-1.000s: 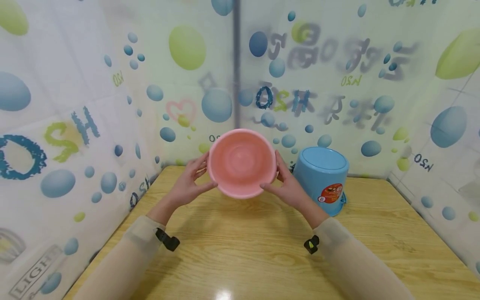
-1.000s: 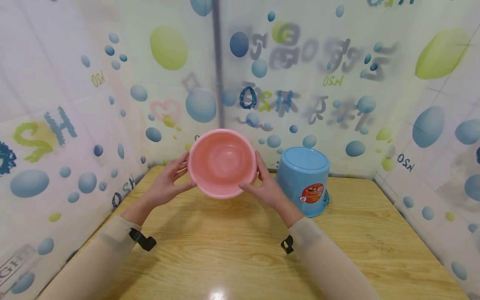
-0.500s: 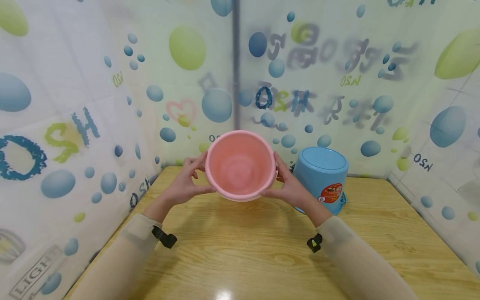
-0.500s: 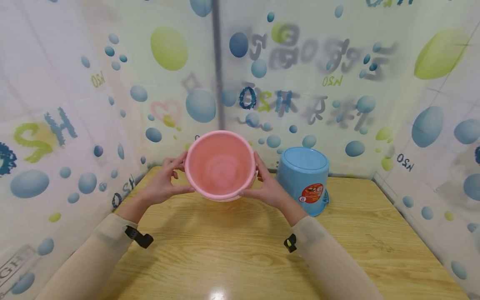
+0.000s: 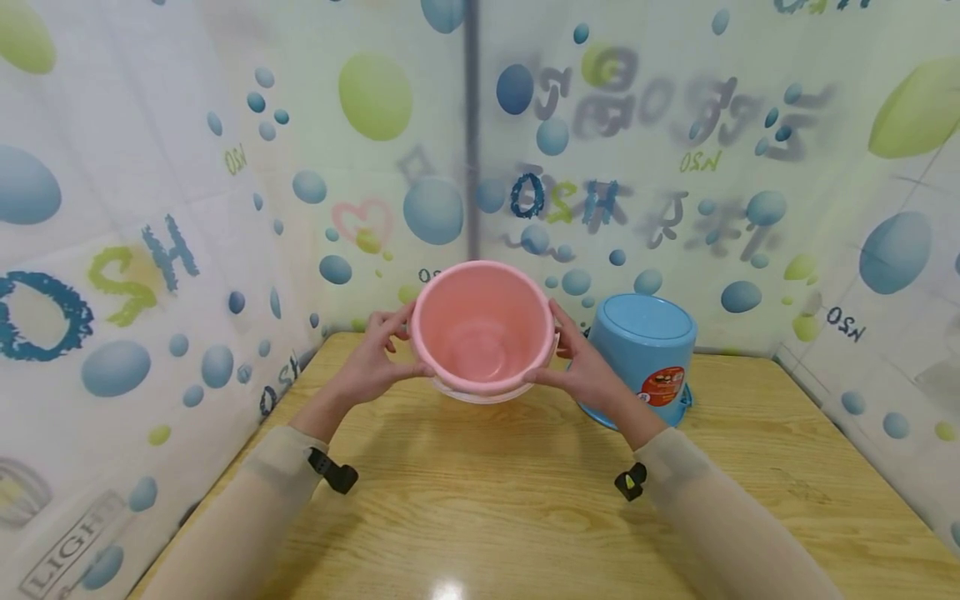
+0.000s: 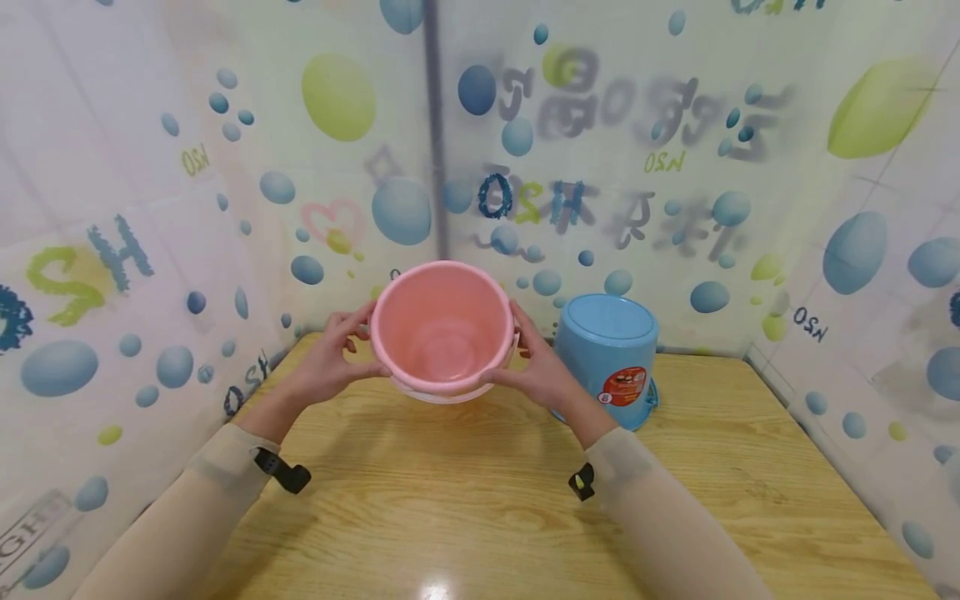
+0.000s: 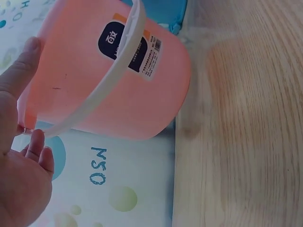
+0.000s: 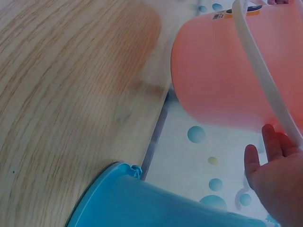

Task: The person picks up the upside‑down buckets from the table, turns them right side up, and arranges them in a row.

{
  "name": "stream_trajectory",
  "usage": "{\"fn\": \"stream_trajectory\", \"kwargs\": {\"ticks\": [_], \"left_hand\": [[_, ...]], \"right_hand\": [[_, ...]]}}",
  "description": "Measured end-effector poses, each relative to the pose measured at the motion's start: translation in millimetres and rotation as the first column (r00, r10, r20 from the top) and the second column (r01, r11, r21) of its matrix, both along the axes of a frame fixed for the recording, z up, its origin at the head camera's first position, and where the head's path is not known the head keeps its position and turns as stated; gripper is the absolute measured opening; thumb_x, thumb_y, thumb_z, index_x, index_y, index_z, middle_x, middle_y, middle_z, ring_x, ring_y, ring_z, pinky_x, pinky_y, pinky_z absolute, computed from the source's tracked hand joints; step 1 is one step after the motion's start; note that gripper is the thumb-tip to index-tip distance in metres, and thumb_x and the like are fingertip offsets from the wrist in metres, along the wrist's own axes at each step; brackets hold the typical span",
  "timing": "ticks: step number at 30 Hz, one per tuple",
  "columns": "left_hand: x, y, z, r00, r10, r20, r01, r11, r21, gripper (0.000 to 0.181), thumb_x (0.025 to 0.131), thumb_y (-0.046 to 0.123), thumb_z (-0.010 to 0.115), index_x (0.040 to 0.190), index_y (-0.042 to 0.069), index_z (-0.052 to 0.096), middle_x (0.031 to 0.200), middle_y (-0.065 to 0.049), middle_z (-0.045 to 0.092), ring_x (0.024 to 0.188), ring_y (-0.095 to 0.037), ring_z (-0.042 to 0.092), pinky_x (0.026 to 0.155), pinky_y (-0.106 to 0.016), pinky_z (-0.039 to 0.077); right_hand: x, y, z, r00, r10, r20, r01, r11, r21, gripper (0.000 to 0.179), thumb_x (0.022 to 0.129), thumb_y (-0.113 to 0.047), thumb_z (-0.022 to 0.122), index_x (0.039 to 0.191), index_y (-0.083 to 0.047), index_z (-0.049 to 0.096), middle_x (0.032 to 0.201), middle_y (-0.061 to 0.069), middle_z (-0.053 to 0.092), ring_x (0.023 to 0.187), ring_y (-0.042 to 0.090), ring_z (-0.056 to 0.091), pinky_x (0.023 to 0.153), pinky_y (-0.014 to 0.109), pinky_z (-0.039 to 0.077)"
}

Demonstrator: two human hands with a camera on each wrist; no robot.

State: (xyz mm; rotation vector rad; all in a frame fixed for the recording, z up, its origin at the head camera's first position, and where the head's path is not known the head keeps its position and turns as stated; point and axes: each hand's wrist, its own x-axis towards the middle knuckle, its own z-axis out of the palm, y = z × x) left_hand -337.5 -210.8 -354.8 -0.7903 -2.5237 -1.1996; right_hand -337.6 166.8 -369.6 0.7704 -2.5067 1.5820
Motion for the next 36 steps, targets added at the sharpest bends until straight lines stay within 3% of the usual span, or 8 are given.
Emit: {"fn": "stream_trajectory", "kwargs": {"ticks": [4,7,10,13,16,21,29,36], "left_hand": [[-4.2,0.4,0.5,1.000,0.001,0.026,-0.001,1.000,0.011,0.108,0.091,0.025,0.093,0.176,0.028,0.027,0.152,-0.018,0.040,0.126,-0.033,0.041,0.096,-0.047,0.040],[-6.8,1.1,0.4,0.998,-0.011,0.061,0.008,0.999,0.049,0.104,0.093,0.025,0.091,0.176,0.030,0.028,0.160,-0.016,0.039,0.137,-0.035,0.043,0.105,-0.054,0.043],[-9.9,2.7,-0.2,0.992,-0.075,0.096,0.063,0.990,0.124,0.100,0.097,0.022,0.087,0.176,0.028,0.026,0.173,-0.013,0.035,0.154,-0.042,0.045,0.120,-0.063,0.046],[-12.6,4.4,-1.1,0.977,-0.152,0.148,0.120,0.971,0.207,0.099,0.100,0.018,0.084,0.176,0.028,0.022,0.177,-0.015,0.037,0.153,-0.047,0.052,0.117,-0.066,0.052],[-13.8,5.6,-2.0,0.964,-0.174,0.200,0.124,0.962,0.243,0.099,0.102,0.020,0.082,0.176,0.030,0.017,0.173,-0.020,0.042,0.141,-0.048,0.063,0.109,-0.061,0.059],[-14.7,5.4,-3.5,0.968,-0.135,0.210,0.087,0.970,0.227,0.096,0.103,0.024,0.081,0.176,0.032,0.018,0.168,-0.018,0.048,0.135,-0.044,0.066,0.105,-0.055,0.062],[-17.2,4.7,-6.4,0.974,-0.102,0.204,0.059,0.977,0.206,0.094,0.105,0.027,0.079,0.177,0.031,0.019,0.167,-0.015,0.047,0.132,-0.040,0.061,0.101,-0.047,0.061],[-19.0,6.2,-10.9,0.971,-0.056,0.234,0.009,0.980,0.197,0.096,0.102,0.036,0.081,0.177,0.030,0.020,0.168,-0.014,0.045,0.134,-0.042,0.064,0.102,-0.049,0.064]], "right_hand": [[-3.3,1,0.3,1.000,0.023,-0.002,-0.023,0.999,-0.047,0.114,0.098,-0.020,0.086,0.179,-0.031,0.007,0.170,0.015,0.050,0.150,0.043,0.053,0.123,0.075,0.039],[-5.8,1,0.4,0.997,0.068,0.022,-0.066,0.993,-0.102,0.109,0.102,-0.016,0.081,0.179,-0.028,0.006,0.170,0.019,0.049,0.153,0.046,0.051,0.121,0.068,0.046],[-6.6,0,1.6,0.993,0.102,0.065,-0.090,0.982,-0.164,0.105,0.105,-0.014,0.078,0.179,-0.028,0.005,0.168,0.025,0.048,0.149,0.050,0.054,0.113,0.050,0.058],[-6.1,0,3.2,0.990,0.106,0.091,-0.088,0.979,-0.186,0.102,0.107,-0.016,0.075,0.179,-0.029,0.004,0.167,0.025,0.049,0.144,0.050,0.060,0.109,0.036,0.060],[-5.9,-1,5.1,0.990,0.098,0.100,-0.078,0.980,-0.180,0.099,0.109,-0.020,0.073,0.179,-0.029,0.004,0.169,0.022,0.049,0.144,0.047,0.061,0.114,0.042,0.057],[-7.8,-4,6.3,0.989,0.091,0.113,-0.070,0.982,-0.174,0.094,0.110,-0.023,0.070,0.179,-0.026,0.006,0.172,0.019,0.046,0.150,0.046,0.056,0.121,0.063,0.048],[-16.4,-11,-0.2,0.989,0.068,0.128,-0.047,0.985,-0.165,0.088,0.114,-0.026,0.063,0.179,-0.021,0.003,0.170,0.026,0.044,0.149,0.045,0.056,0.118,0.057,0.053],[-21.7,-15,-5.7,0.989,0.045,0.144,-0.023,0.988,-0.155,0.085,0.115,-0.031,0.060,0.179,-0.020,0.005,0.167,0.029,0.045,0.145,0.046,0.059,0.116,0.056,0.055]]}}
